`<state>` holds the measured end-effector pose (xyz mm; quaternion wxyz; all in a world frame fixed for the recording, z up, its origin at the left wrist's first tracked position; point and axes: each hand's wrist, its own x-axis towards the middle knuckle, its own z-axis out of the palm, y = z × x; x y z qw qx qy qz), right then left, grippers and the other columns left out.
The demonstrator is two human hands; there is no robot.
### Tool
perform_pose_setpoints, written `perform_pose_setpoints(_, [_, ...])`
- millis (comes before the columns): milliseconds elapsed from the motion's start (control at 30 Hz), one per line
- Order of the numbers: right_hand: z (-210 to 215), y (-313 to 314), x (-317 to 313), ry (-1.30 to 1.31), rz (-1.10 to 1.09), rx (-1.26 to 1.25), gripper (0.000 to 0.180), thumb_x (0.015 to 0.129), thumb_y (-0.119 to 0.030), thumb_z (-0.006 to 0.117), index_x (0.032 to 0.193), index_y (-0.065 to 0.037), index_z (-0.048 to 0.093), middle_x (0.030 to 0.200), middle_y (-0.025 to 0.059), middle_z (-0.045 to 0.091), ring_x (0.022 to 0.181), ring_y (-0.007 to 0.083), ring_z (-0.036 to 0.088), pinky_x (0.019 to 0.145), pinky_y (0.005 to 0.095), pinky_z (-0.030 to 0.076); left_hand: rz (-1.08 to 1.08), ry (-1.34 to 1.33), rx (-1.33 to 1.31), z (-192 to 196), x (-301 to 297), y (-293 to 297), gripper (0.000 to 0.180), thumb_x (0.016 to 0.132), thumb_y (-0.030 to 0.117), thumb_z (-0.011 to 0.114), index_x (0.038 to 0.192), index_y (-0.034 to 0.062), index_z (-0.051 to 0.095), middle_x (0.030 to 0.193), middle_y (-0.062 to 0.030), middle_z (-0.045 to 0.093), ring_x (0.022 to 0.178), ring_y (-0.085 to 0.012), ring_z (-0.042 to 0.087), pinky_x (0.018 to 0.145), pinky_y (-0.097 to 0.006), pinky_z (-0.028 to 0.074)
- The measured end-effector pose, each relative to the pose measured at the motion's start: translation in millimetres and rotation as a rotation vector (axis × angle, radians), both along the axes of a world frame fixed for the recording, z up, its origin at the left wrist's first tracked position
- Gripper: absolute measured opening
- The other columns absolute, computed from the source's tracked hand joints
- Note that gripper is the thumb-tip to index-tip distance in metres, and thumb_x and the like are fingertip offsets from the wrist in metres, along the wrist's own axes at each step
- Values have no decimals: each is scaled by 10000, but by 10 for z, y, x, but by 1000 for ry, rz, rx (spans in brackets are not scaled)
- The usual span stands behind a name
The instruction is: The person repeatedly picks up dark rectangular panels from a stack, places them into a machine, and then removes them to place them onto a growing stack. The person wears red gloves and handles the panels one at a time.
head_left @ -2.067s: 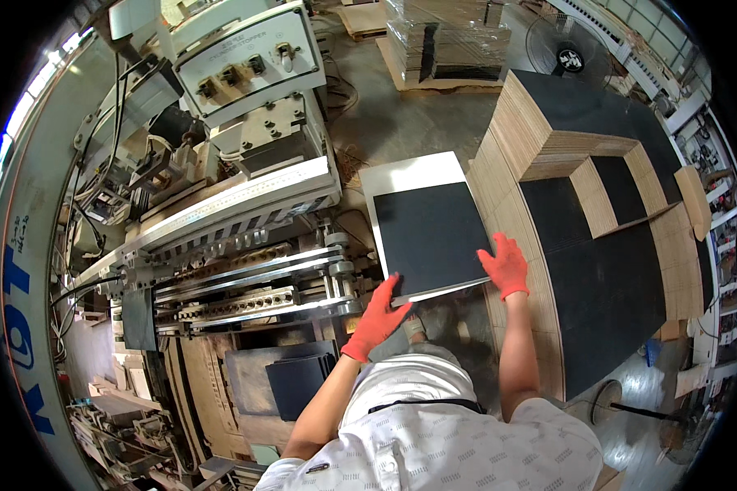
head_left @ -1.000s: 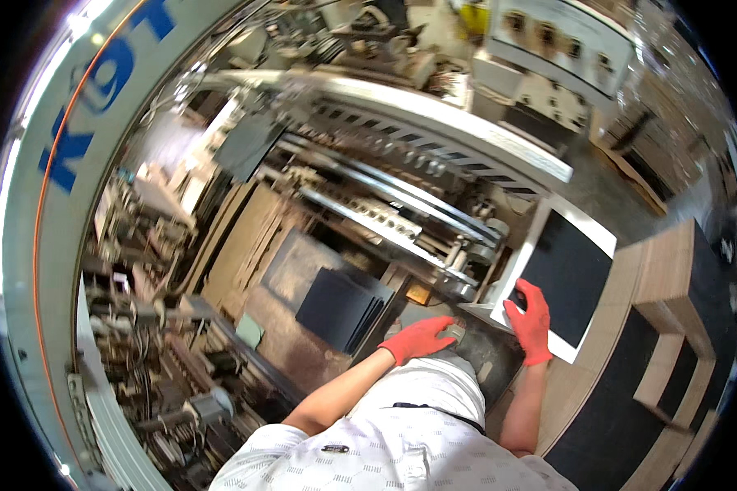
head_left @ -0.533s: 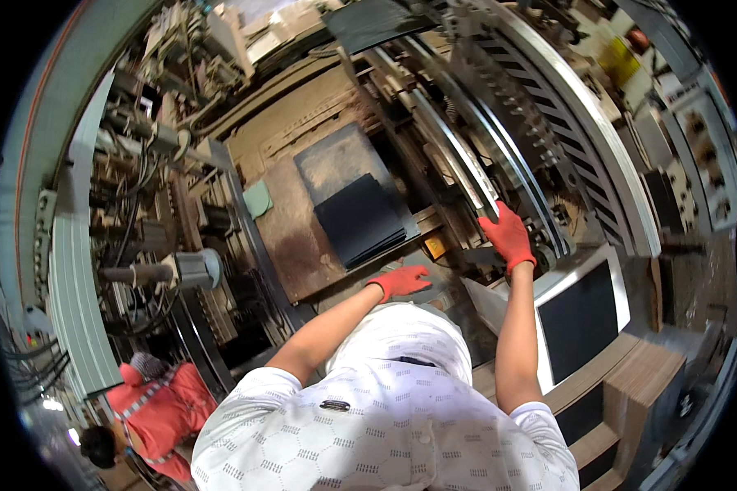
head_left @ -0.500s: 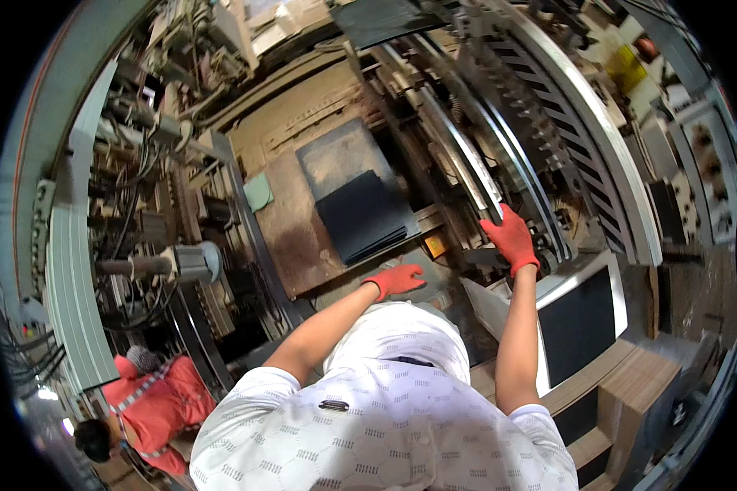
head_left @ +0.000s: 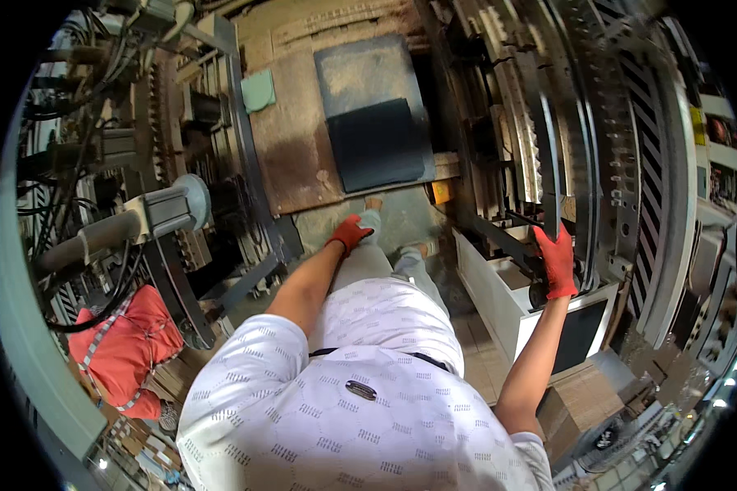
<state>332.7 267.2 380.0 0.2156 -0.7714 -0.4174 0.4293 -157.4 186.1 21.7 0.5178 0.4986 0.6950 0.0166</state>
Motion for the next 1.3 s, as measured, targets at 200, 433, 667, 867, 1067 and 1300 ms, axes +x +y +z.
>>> perform_pose_setpoints(200, [47,90,-111,26,-125,-82,369,992,-131,703,1334,-7,647,993,-23,652,822,60,585,718,249,523,-146,230,-83,-41,186,484,1221,633,475,948,1631,240,284,1596,-235,401,1384,-459,498,1078,-548,490])
perform_pose_setpoints(433, [-95,31,-14,-137,-156,-145,311,1030,-126,647,1303,20,682,975,15,677,744,74,566,661,252,473,-20,441,146,-669,196,1197,1347,552,453,995,1637,344,204,1577,-350,290,1385,-525,445,1072,-571,473])
perform_pose_setpoints(667, [-91,32,12,-149,-149,-188,283,1033,-98,629,1269,39,702,806,10,637,680,80,541,621,261,446,126,156,93,-816,-270,1441,1109,699,340,948,1594,355,293,1381,-254,459,1288,-469,538,1014,-511,511])
perform_pose_setpoints(867, [-109,-20,84,-203,-161,-181,281,1035,-110,637,1270,25,712,844,17,672,707,83,574,632,259,475,473,-107,370,-1146,-568,1760,906,805,269,907,1520,108,374,1435,-257,536,1295,-406,557,1080,-479,467])
perform_pose_setpoints(1067, [-95,-15,67,-166,-150,-183,302,1040,-139,643,1286,23,711,813,12,658,697,82,565,629,263,466,594,113,83,-1516,-732,2098,686,887,448,838,1333,-14,597,1197,-177,682,1051,-250,657,906,-391,537])
perform_pose_setpoints(1300, [-76,54,-27,-250,-141,-212,328,1030,-203,681,1260,25,732,833,5,662,698,77,562,618,253,453,679,-263,22,-926,-764,1931,557,945,478,757,1151,-38,714,1030,-126,750,874,-223,665,830,-377,538])
